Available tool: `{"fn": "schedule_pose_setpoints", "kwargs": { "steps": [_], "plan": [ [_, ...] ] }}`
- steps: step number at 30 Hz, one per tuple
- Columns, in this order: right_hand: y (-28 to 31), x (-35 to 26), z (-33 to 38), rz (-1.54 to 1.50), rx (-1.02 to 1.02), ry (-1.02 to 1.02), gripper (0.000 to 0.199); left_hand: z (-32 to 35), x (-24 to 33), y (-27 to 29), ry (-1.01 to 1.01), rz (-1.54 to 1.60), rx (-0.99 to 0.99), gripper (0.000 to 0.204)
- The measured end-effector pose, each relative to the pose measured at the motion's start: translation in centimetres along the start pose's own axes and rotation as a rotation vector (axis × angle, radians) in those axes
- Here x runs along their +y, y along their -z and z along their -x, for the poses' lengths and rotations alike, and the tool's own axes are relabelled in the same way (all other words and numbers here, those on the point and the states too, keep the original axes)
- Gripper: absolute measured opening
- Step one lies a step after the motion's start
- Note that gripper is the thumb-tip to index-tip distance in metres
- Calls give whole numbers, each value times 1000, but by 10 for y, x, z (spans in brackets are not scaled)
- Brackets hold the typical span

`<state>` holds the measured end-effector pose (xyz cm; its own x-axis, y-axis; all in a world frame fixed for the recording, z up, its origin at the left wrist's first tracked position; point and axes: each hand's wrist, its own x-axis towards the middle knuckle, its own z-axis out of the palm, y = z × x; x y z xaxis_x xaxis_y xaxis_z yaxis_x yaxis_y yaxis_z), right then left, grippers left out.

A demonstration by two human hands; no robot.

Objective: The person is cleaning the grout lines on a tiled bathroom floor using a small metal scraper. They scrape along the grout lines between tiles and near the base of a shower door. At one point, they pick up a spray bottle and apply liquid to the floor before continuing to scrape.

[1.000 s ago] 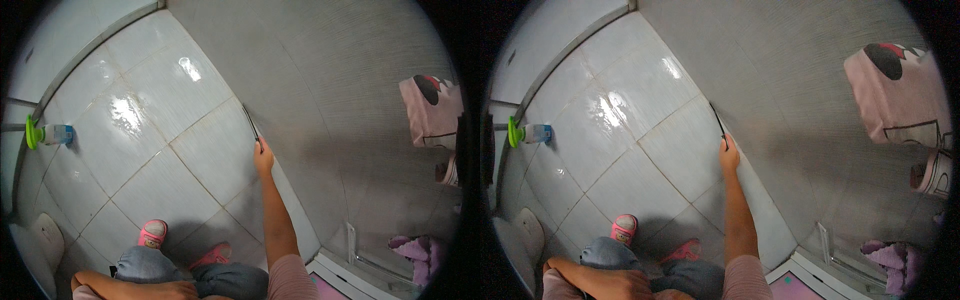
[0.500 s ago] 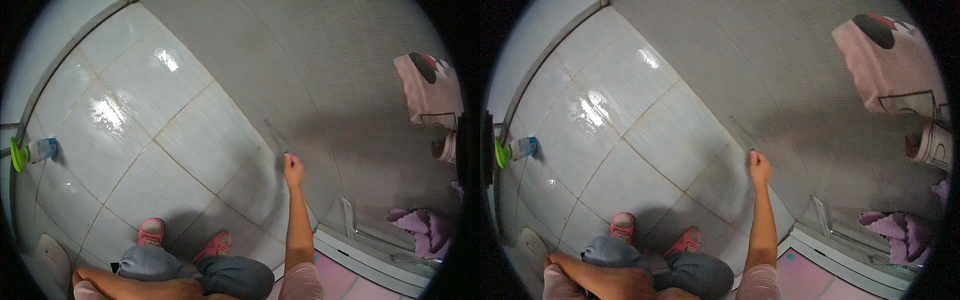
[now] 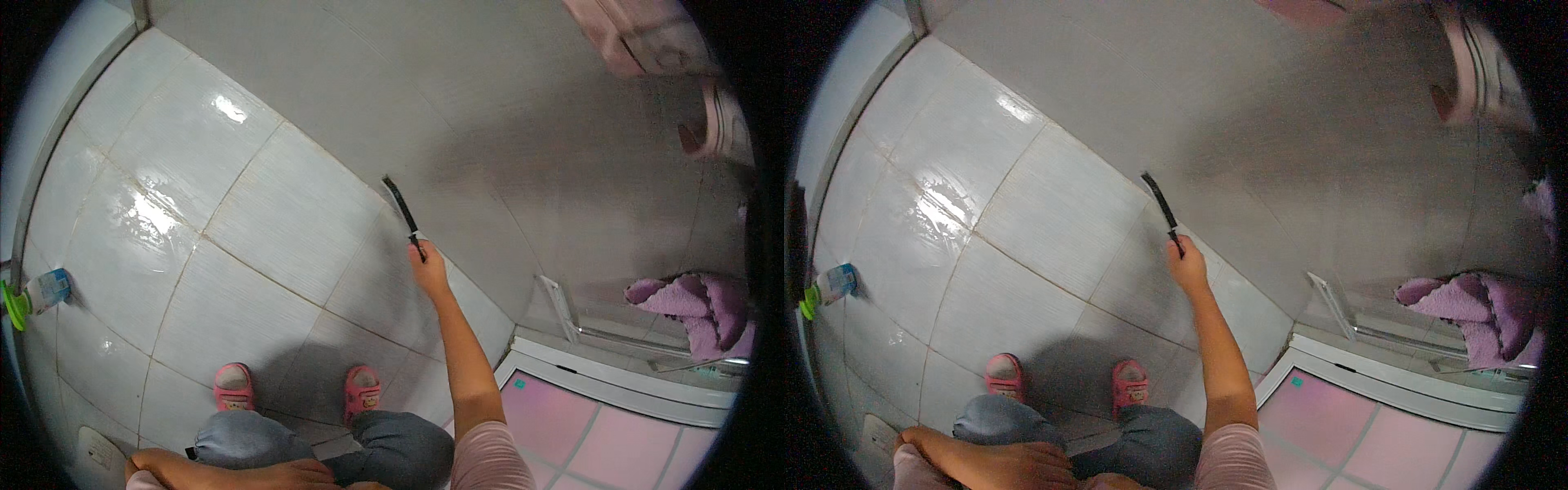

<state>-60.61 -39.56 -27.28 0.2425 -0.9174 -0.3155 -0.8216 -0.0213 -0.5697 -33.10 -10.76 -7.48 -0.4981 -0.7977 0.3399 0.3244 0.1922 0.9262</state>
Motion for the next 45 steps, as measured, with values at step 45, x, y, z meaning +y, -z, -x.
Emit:
{"fn": "schedule_pose_setpoints", "kwargs": {
  "steps": [45],
  "plan": [
    [-61, 41, -84, 284, -153, 278, 34, 5, -37, -121, 680, 381, -231, 53]
  ]
}}
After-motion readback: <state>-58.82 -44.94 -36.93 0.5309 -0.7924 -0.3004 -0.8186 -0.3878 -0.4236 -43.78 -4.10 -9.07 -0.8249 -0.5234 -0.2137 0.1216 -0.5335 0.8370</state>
